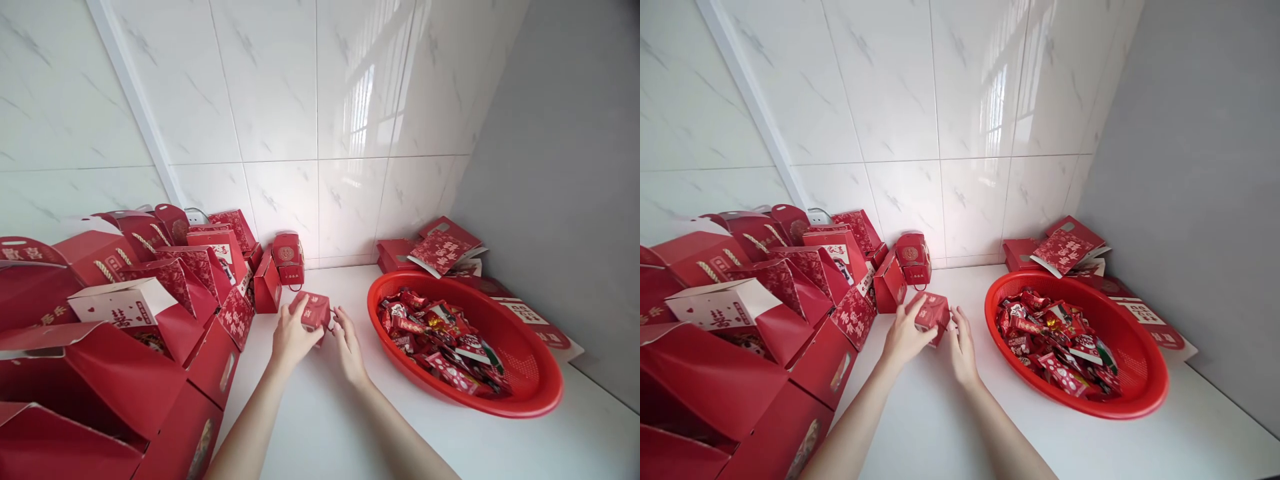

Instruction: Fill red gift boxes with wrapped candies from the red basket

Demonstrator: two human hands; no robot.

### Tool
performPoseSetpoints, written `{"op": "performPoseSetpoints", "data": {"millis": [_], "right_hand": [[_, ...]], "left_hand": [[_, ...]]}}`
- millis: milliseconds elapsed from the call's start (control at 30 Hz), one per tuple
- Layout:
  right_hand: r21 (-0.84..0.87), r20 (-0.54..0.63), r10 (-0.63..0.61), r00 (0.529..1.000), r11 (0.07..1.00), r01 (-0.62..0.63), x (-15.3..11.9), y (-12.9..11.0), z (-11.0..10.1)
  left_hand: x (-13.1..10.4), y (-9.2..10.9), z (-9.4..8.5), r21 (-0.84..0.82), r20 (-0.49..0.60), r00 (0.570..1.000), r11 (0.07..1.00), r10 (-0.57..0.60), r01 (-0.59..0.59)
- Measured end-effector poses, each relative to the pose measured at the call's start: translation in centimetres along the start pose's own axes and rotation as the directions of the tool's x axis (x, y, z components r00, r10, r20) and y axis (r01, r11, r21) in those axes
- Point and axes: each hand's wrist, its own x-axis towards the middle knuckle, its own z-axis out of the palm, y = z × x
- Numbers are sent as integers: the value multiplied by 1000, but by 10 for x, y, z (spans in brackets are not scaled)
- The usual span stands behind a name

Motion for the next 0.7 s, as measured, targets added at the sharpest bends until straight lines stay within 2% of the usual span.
{"op": "performPoseSetpoints", "data": {"millis": [100, 200, 300, 367, 433, 500, 633, 700], "right_hand": [[25, -69, 41, 997, 999, -39, 1, -4, -4], [-5, -65, 91, 994, 996, -92, 2, -7, -5], [-30, -32, 137, 990, 990, -138, 2, -9, -3], [-46, -15, 146, 989, 988, -147, 3, -9, -1], [-55, -4, 145, 989, 988, -145, 3, -8, 1], [-59, 10, 157, 988, 986, -156, 5, -7, 2], [-79, 21, 201, 979, 977, -199, 6, -7, 3], [-86, 19, 212, 977, 974, -210, 6, -8, 3]], "left_hand": [[34, 19, -34, -75, -247, 968, 995, 47, -67], [85, 37, -79, -94, -491, 868, 986, 75, -138], [145, 47, -114, -132, -571, 821, 986, 6, -99], [182, 49, -126, -130, -558, 830, 989, -13, -72], [213, 50, -129, -113, -544, 839, 991, -4, -69], [238, 49, -124, -60, -515, 857, 996, 23, -63], [268, 39, -97, 89, -356, 933, 993, -42, 79], [275, 31, -81, 123, -298, 950, 983, -95, 136]]}}
